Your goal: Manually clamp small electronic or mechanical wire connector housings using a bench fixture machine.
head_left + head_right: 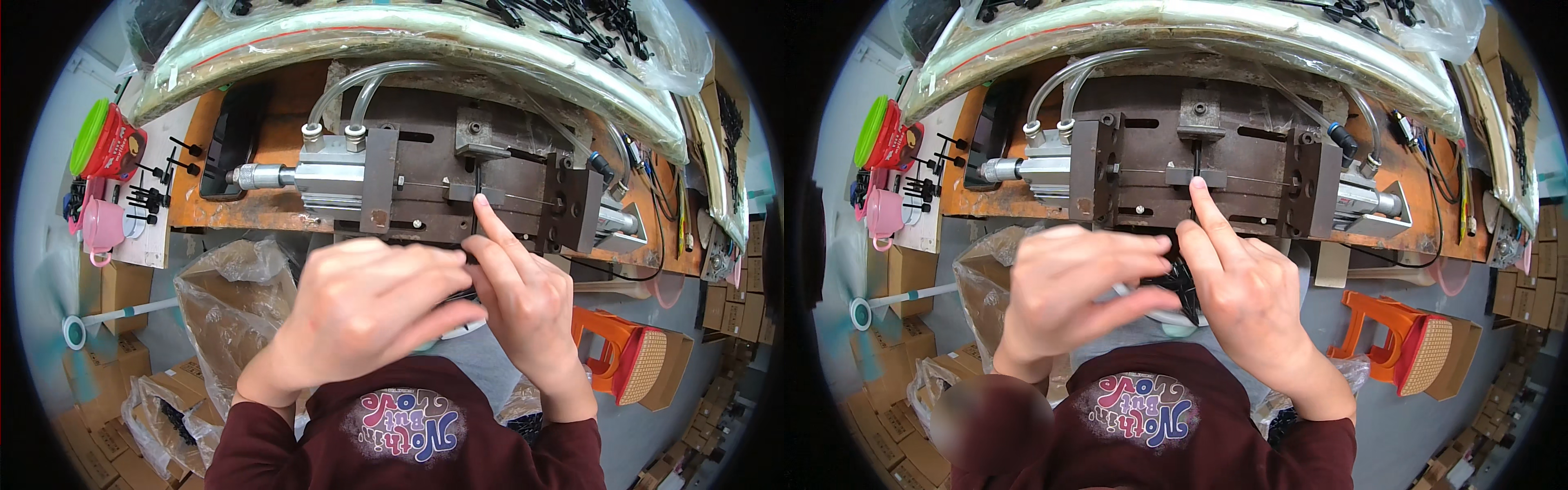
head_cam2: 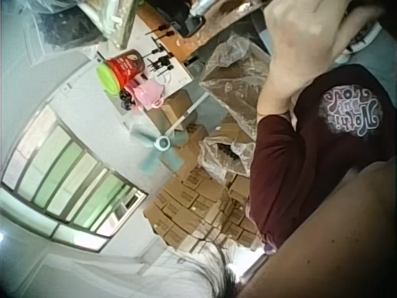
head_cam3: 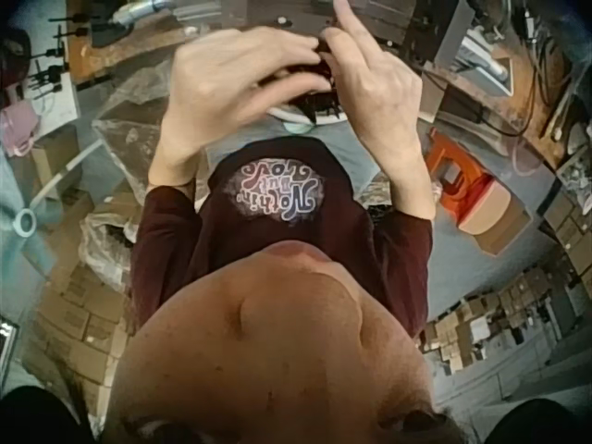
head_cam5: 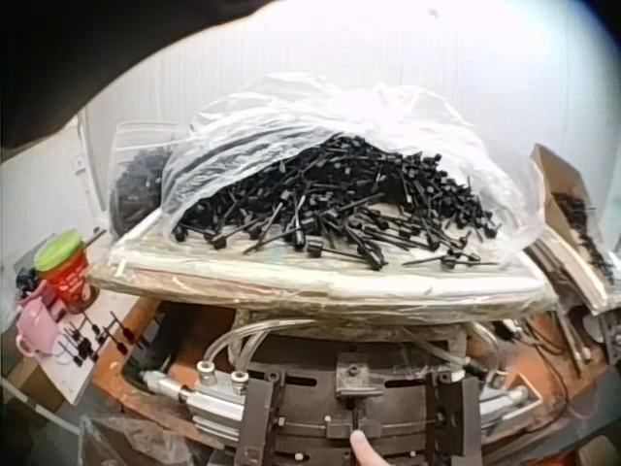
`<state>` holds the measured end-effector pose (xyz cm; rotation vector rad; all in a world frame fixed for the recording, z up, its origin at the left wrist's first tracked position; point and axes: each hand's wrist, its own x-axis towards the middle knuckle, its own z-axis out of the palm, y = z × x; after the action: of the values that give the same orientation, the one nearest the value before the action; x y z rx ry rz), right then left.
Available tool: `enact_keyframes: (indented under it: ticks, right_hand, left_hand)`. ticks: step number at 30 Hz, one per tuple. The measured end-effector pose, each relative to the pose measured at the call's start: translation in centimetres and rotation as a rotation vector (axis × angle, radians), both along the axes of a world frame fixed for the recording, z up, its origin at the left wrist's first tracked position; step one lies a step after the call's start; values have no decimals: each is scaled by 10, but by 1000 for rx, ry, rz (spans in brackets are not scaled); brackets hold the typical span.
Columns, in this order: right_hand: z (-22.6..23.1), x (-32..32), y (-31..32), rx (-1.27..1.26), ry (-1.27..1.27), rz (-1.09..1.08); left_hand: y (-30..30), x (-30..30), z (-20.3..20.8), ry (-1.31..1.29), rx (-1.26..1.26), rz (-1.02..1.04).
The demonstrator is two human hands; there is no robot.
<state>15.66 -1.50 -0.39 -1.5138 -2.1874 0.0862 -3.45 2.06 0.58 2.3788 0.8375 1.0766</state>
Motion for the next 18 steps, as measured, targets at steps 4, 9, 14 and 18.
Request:
enact_keyframes:
  ticks: [4, 9, 14, 18]
  right_hand:
    - [1, -3, 3, -33, -94, -17]
    - [11, -2, 3, -82, -146, -3]
    - [48, 19, 26, -50, 161, 56]
    - [90, 49, 79, 84, 205, -257]
  left_hand:
    - [35, 6, 14, -144, 172, 89]
    - [97, 31, 39, -154, 411, 155]
    - [143, 67, 62, 77, 295, 289]
    - [183, 90, 56, 227, 361, 352]
